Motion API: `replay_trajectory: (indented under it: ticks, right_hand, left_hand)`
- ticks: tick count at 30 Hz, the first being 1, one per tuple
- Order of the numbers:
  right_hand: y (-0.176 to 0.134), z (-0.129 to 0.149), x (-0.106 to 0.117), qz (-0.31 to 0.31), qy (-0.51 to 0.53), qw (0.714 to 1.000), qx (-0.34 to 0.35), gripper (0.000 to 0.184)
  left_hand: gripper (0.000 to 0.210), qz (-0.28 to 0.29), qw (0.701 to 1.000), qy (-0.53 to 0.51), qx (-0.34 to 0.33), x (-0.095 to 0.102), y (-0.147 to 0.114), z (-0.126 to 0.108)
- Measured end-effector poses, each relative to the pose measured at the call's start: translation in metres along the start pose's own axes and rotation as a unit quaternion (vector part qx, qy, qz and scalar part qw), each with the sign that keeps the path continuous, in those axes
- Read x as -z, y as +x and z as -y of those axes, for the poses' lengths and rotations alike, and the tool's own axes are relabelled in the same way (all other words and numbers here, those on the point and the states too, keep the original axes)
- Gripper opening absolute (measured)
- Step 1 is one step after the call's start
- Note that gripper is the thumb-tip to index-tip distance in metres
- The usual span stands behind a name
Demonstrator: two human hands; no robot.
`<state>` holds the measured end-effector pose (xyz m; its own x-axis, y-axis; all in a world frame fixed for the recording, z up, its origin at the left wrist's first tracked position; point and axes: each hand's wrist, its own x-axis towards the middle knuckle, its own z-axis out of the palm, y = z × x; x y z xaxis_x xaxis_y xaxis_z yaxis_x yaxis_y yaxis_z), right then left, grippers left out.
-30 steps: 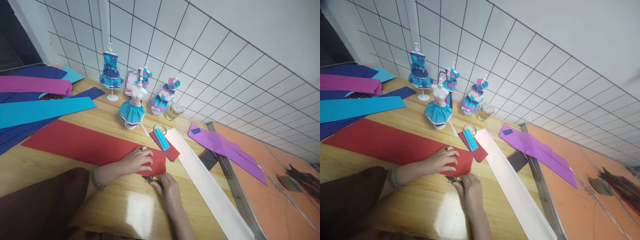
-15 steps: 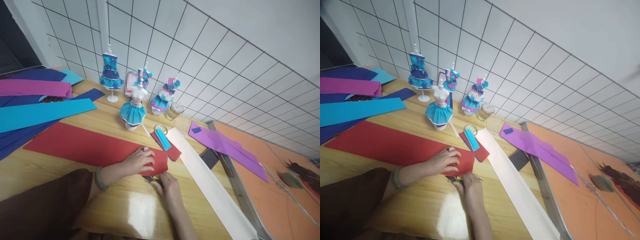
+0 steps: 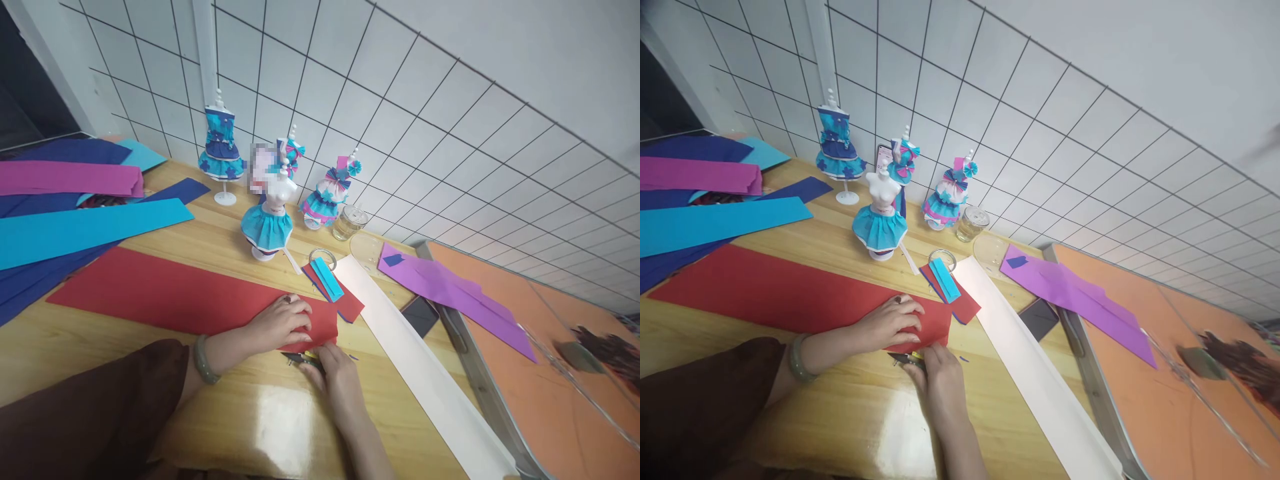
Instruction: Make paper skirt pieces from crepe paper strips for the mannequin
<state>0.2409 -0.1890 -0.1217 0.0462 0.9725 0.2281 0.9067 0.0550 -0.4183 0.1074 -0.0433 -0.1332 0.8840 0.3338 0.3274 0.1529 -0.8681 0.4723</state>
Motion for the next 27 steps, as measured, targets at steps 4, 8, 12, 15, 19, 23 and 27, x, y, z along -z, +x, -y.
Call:
replay_trajectory:
  ticks: [4, 8, 12, 15, 19, 23, 27]
  right_hand:
    - [-0.0032, -0.0012, -0.0006, -0.002, 0.011, 1.000, -0.015, 0.031]
    - [-0.0035, 0.0001, -0.0004, 0.010, 0.015, 1.000, -0.018, 0.030]
    - [-0.0005, 0.0035, -0.0028, 0.020, 0.004, 1.000, -0.015, 0.033]
    - [0.0006, 0.0046, -0.0047, 0.019, 0.001, 1.000, -0.015, 0.035]
    - [-0.0004, 0.0043, -0.0049, 0.016, 0.007, 1.000, -0.017, 0.035]
    - [0.0000, 0.0056, -0.0049, 0.025, 0.008, 0.999, -0.020, 0.034]
    - [0.0040, 0.0087, -0.0074, 0.027, -0.007, 1.000, -0.008, 0.036]
  left_hand:
    - [0.023, 0.006, 1.000, -0.002, 0.006, -0.0013, 0.0004, 0.0006]
    - [0.024, 0.010, 1.000, 0.000, 0.000, -0.0016, 0.0002, 0.0016]
    - [0.023, 0.004, 1.000, 0.001, -0.005, -0.0011, -0.0004, 0.0018]
    - [0.023, 0.007, 1.000, 0.002, -0.003, -0.0009, -0.0003, 0.0014]
    - [0.023, 0.010, 1.000, -0.003, 0.004, 0.0001, 0.0000, 0.0004]
    - [0.023, 0.015, 1.000, -0.010, 0.010, 0.0013, 0.0001, -0.0006]
    - [0.018, 0.018, 1.000, -0.006, 0.016, 0.0018, 0.0007, -0.0011]
